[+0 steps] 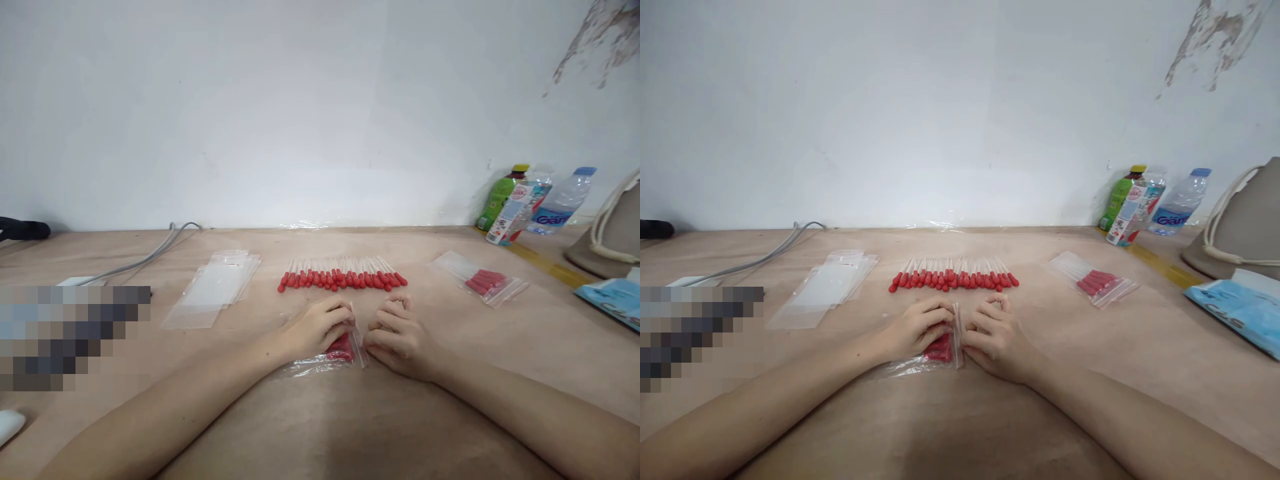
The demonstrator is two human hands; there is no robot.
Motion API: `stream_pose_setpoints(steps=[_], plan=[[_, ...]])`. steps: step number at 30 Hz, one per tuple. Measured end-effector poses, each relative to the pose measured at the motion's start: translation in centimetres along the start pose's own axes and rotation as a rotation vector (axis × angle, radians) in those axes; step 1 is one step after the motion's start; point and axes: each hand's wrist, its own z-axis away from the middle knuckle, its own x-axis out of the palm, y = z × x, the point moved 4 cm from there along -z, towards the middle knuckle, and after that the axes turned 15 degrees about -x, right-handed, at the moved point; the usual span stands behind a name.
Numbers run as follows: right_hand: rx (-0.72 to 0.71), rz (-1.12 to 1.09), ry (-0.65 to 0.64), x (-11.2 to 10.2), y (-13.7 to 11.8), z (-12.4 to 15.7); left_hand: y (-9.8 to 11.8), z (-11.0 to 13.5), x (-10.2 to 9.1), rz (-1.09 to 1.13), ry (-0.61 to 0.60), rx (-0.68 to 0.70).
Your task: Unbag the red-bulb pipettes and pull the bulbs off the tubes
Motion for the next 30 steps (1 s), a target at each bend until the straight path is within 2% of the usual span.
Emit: stream_pose_setpoints(steps=[14,22,30], plan=[[-0.11,0.03,0.011,-0.5,-0.5,-0.1,0.1,-0.1,0.1,-0.064,-0.041,0.027],[-0.102,0.024,0.001,-0.6,-0.6,-0.3,0.5,-0.2,-0.2,-0.072,-0.067,0.032],[0.109,-0.066,-0.02,0.5,0.5,-0.1,0.3,-0.2,0.2,-0.045,-0.079,-0.011]])
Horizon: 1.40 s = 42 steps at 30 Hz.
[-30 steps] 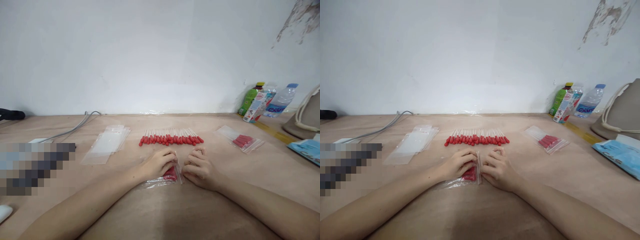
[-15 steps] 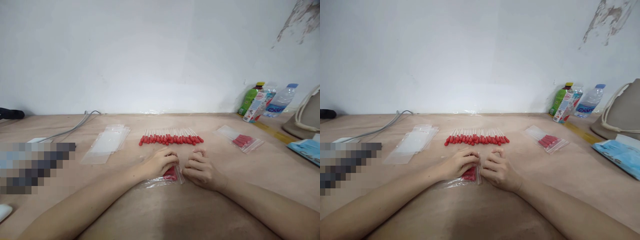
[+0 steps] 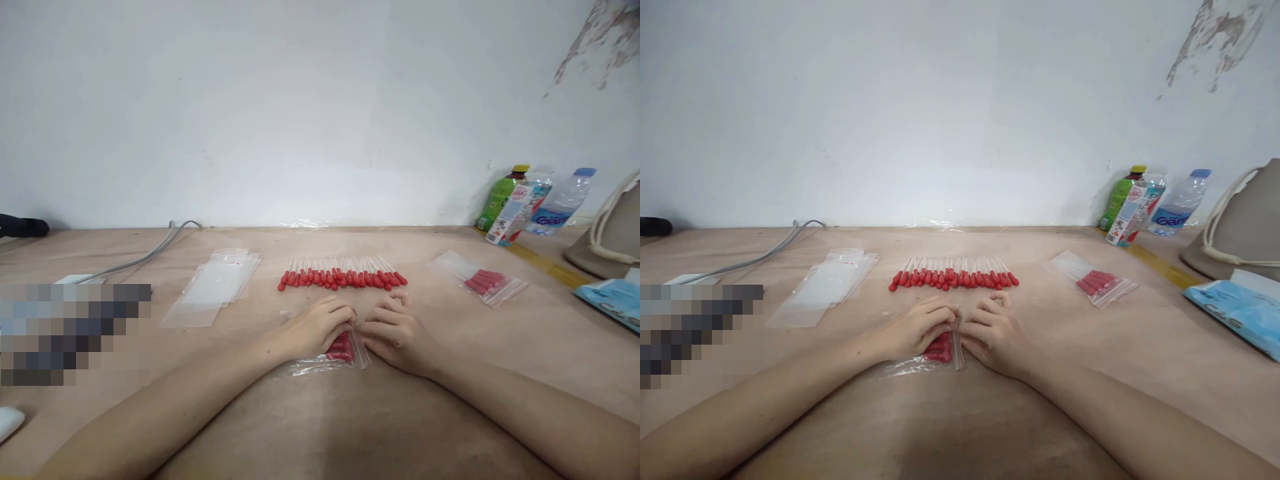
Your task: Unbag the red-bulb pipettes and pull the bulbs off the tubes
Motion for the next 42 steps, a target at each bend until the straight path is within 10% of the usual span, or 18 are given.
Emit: stream_pose_setpoints(steps=[19,42], plan=[[-0.139,0.114,0.157,-0.4,-0.1,-0.2,-0.5,0.1,0.1,0.071,0.113,0.007],[-0.197,0.132,0.161,-0.5,-0.6,-0.4,0.2,-0.3,-0.3,0.072,-0.02,0.057]])
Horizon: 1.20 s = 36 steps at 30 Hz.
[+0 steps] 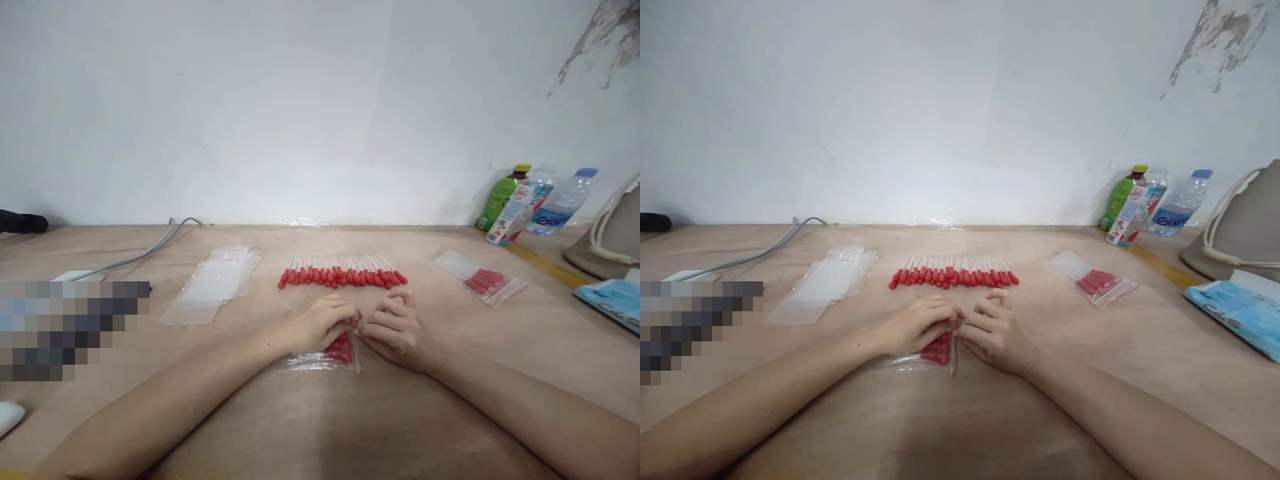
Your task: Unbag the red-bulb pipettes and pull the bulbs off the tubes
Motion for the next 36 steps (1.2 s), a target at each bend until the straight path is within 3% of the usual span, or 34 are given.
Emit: stream_pose_setpoints(steps=[22,29,36], plan=[[-0.02,-0.085,-0.064,0.6,0.2,0.4,-1.0,0.6,0.3,-0.056,0.139,0.03],[-0.062,-0.073,-0.079,0.5,0.0,0.1,-0.6,0.3,0.2,-0.204,0.077,0.048],[-0.102,-0.079,-0.194,0.9,-0.1,0.1,-0.3,0.3,0.2,-0.355,0.018,0.126]])
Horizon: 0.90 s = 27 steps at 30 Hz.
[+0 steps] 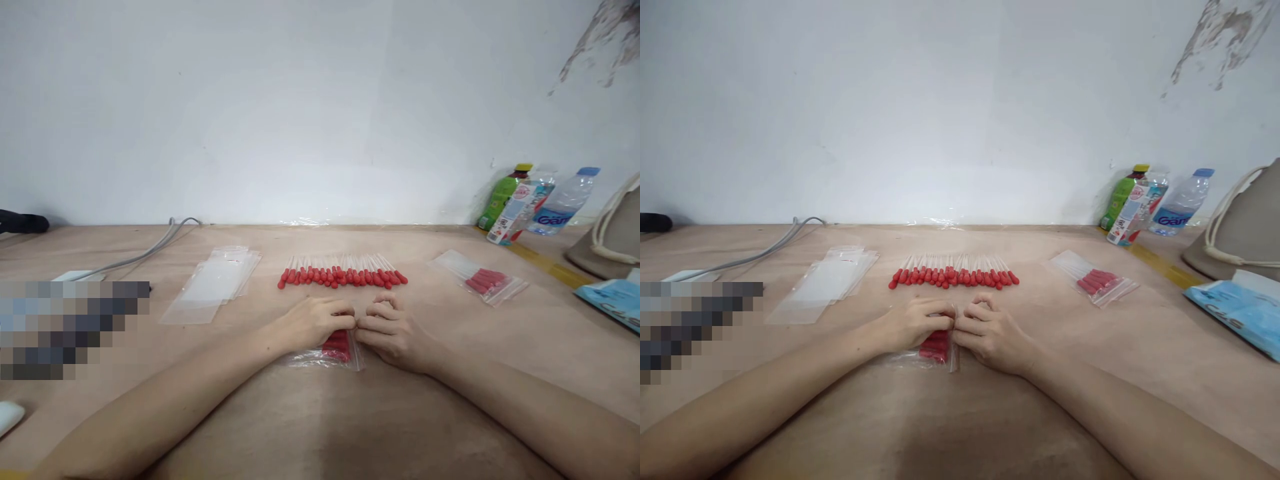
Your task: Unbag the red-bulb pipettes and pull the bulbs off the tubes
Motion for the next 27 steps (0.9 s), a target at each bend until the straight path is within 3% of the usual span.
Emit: stream_pose_setpoints(steps=[10,15,19,27], plan=[[-0.104,0.017,-0.027,-0.4,-0.1,-0.1,-0.1,0.2,0.2,0.059,0.013,0.039],[-0.152,-0.013,0.033,-0.7,-0.5,0.0,-0.4,0.3,0.3,0.123,0.01,-0.034],[-0.162,-0.018,-0.008,-0.6,-0.8,0.0,-0.4,0.2,0.2,0.122,-0.001,-0.051],[-0.115,-0.035,0.041,-0.3,-0.4,0.3,0.9,0.0,-1.4,0.133,-0.027,0.08]])
